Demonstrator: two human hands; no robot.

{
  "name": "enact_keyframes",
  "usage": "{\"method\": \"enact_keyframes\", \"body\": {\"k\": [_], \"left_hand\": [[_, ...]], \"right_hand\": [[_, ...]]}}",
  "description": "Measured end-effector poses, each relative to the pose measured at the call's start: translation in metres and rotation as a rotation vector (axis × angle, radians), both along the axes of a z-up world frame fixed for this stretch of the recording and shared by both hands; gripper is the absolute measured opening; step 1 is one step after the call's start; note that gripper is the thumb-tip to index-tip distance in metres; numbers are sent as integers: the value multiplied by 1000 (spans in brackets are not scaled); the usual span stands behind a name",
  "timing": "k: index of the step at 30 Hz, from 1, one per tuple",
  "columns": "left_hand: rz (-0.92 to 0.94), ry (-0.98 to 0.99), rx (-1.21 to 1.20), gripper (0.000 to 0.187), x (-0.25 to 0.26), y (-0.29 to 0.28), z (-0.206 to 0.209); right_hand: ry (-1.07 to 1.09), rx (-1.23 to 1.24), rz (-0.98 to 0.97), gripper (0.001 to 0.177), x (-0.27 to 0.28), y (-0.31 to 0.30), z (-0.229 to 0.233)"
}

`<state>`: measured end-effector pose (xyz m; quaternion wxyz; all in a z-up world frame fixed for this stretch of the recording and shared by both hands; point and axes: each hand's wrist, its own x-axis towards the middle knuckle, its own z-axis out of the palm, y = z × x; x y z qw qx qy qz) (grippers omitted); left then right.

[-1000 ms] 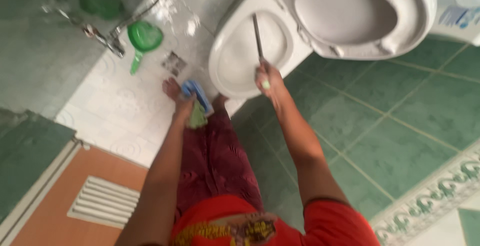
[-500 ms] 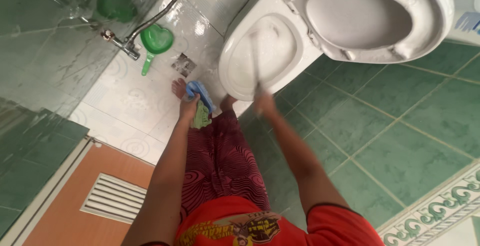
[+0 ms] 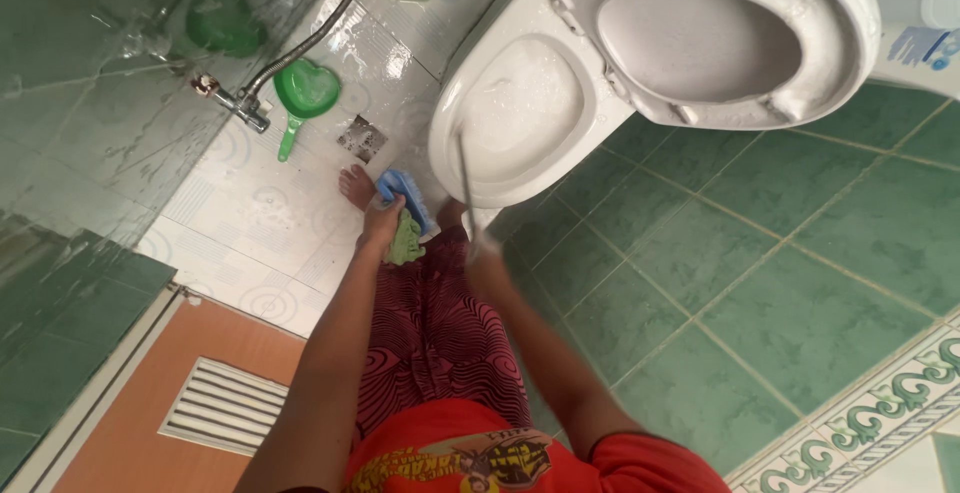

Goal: The person cleans a toilet by applying soap from a green bowl, scrubbing the seat and interior with a brush and a cloth, and rinsing the surfaces with water from a handheld sprayer.

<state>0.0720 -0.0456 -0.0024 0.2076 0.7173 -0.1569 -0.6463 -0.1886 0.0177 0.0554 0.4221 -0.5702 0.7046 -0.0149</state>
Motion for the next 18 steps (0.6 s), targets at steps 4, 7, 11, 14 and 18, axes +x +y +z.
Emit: {"method": "enact_keyframes", "body": {"k": [4, 7, 11, 14, 18], "left_hand": [[73, 17, 22, 34, 1, -1, 12], [135, 45, 54, 33, 2, -1, 10], [156, 47, 21, 32, 4, 2, 8], [127, 45, 74, 32, 11, 7, 12], [195, 117, 24, 32, 18, 0, 13]], "right_hand": [[23, 104, -158, 29, -23, -57, -15], [118, 121, -226, 30, -47, -115, -49], [72, 98, -76, 32, -6, -11, -9], [87, 119, -36, 32, -3, -1, -9], [179, 187, -213, 34, -46, -114, -64]]}}
